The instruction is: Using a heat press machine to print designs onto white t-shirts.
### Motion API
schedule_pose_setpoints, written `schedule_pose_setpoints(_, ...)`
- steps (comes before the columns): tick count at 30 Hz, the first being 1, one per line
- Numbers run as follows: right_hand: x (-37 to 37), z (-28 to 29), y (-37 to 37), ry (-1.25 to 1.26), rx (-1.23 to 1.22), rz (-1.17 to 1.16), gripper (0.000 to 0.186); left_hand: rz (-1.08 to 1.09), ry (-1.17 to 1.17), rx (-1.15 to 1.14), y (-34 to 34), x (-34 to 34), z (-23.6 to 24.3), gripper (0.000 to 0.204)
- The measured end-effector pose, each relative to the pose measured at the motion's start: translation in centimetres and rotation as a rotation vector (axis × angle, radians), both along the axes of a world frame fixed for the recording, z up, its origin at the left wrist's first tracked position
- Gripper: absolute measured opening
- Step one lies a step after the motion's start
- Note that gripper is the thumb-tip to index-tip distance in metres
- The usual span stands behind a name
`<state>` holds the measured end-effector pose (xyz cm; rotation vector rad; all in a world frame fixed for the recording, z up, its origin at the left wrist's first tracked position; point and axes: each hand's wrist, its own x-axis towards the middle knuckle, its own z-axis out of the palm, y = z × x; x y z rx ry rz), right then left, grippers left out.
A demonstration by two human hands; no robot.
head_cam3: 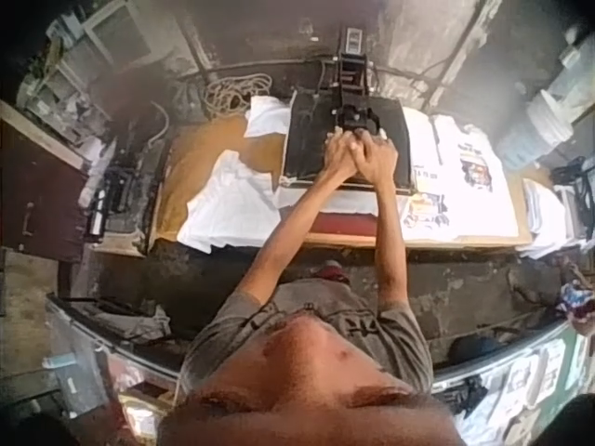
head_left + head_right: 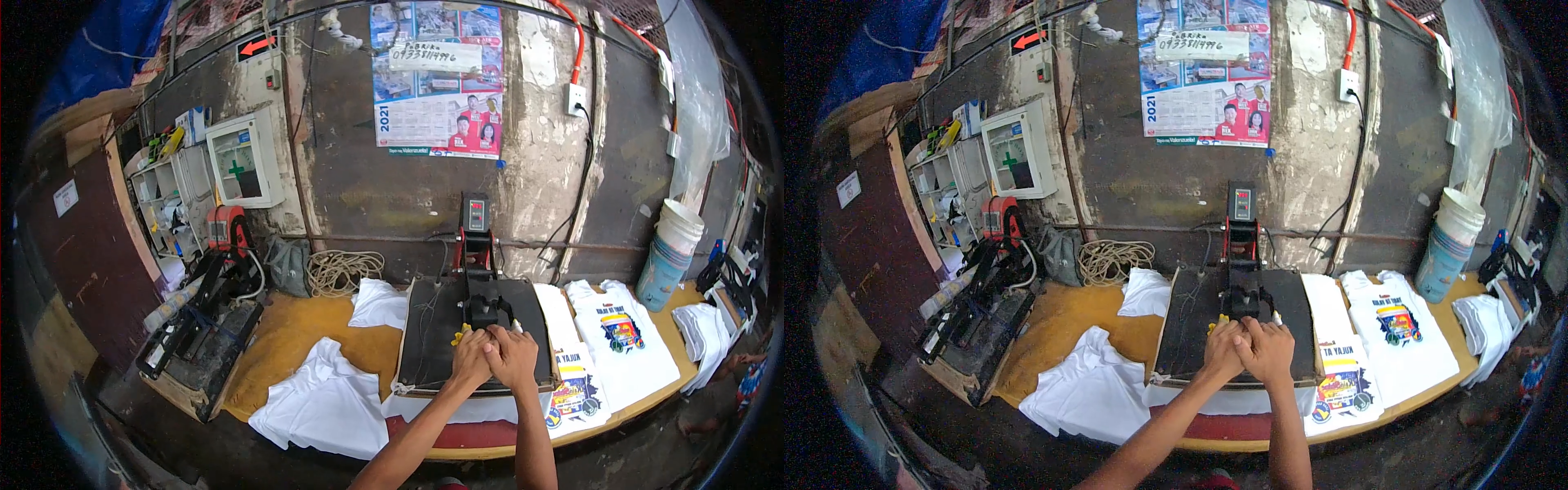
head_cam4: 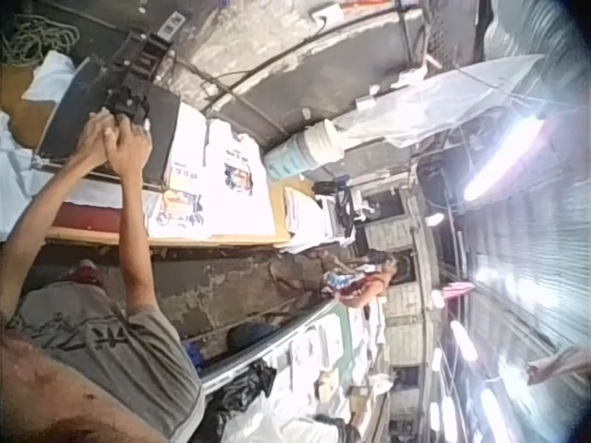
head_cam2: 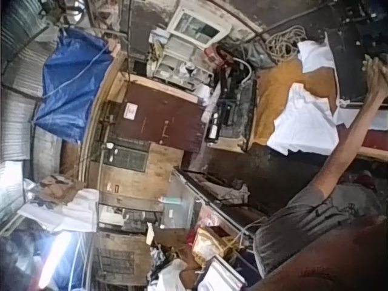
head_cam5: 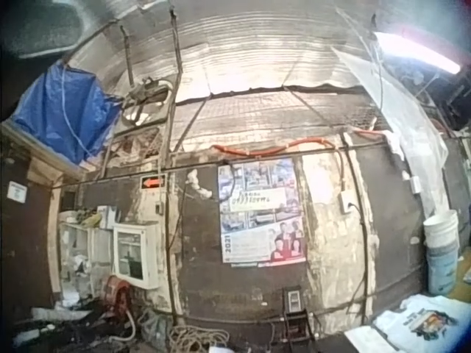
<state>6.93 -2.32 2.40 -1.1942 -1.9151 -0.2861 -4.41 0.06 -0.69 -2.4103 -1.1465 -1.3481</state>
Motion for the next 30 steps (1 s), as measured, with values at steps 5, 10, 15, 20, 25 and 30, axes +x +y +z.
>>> schedule_pose_setpoints(5,0.12,-0.17,-0.29,-0.014,-0.031,-0.016,0.044,-0.026,0.021,-0.024,-0.35,-0.03,0.06,0.014)
schedule_pose_setpoints(10,-0.18,-0.13,-0.35,-0.003,0.008,-0.008,0.049,-0.013,0.041,-0.030,-0.37,-0.26,0.03,0.014)
schedule_pose_setpoints(15,0.14,-0.21,-0.18,-0.007,-0.003,-0.005,0.048,-0.021,0.003,0.023,-0.17,0.08,0.06,0.014)
schedule_pose_setpoints(20,0.08,-0.13,-0.28,-0.004,-0.001,-0.012,0.047,-0.022,-0.002,0.008,-0.03,0.03,-0.17,0.012)
schedule_pose_setpoints(25,-0.05,-0.19,-0.32,0.003,-0.008,-0.007,0.048,-0.037,0.001,-0.002,0.11,-0.13,-0.47,0.011)
schedule_pose_setpoints(30,-0.15,-0.25,-0.30,-0.004,-0.033,-0.008,0.048,-0.030,-0.022,0.008,0.11,-0.12,-0.53,0.013)
